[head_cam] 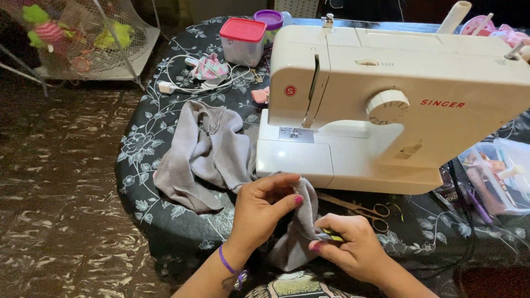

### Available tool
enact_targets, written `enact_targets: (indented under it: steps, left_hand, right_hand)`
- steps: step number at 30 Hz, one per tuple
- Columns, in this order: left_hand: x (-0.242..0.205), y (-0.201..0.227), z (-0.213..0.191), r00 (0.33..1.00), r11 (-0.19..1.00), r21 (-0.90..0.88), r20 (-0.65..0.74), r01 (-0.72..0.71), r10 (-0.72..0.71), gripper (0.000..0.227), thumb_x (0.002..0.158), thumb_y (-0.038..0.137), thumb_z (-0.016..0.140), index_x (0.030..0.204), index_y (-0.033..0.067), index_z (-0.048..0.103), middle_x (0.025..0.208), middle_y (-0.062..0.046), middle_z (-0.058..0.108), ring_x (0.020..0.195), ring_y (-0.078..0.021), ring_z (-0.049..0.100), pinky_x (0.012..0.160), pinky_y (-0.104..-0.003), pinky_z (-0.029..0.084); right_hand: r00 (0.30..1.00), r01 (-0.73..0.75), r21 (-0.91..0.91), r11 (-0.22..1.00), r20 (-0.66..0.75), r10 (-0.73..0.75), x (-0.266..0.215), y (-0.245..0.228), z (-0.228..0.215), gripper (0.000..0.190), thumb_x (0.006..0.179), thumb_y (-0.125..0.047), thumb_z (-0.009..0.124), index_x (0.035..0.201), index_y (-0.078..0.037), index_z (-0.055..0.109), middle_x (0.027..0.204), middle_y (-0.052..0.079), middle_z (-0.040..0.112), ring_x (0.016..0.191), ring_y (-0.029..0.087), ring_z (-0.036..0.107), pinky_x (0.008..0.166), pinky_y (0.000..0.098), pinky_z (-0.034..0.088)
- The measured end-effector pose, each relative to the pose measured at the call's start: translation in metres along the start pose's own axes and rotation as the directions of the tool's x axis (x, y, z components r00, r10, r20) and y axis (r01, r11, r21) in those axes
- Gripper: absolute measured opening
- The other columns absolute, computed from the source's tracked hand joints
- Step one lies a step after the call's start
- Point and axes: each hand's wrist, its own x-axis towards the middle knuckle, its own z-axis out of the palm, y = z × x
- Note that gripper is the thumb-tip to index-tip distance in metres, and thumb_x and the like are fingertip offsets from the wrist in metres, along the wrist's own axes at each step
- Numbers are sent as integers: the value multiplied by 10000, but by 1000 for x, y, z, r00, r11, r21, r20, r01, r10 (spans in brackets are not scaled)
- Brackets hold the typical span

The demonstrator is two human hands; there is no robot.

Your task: The person is using a seam ripper to carefully remove or trim threads from a piece of grey fabric on a sewing table.

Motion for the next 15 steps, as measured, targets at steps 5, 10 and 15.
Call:
enact_targets:
  steps: [5,10,15]
  left_hand:
    - [-1,-3,4,998,987,-155,60,37,-28,374,838,-20,857,1207,9,806,1075,-98,842,955,-138,768,861,-289,668]
    - [-3,-2,5,995,986,-154,83,68,-56,399,833,8,869,1227,18,807,1088,-113,846,973,-149,772,874,-283,665]
    - [-4,-8,4,994,971,-217,-7,105,-109,313,811,-91,874,1108,2,845,931,-123,849,852,-154,774,771,-288,665]
  right_hand:
    - [987,-130,215,968,-68,148,0,-15,-14,451,1027,-507,553,975,-127,790,749,-41,638,621,120,520,605,274,417]
    - [960,-240,490,838,-11,281,-5,-14,-17,493,1083,-449,492,919,-45,721,578,31,554,460,134,515,440,259,384]
    - [737,4,886,463,-316,598,0,-5,-50,356,1195,-245,401,999,-20,595,594,103,505,464,199,456,409,315,364]
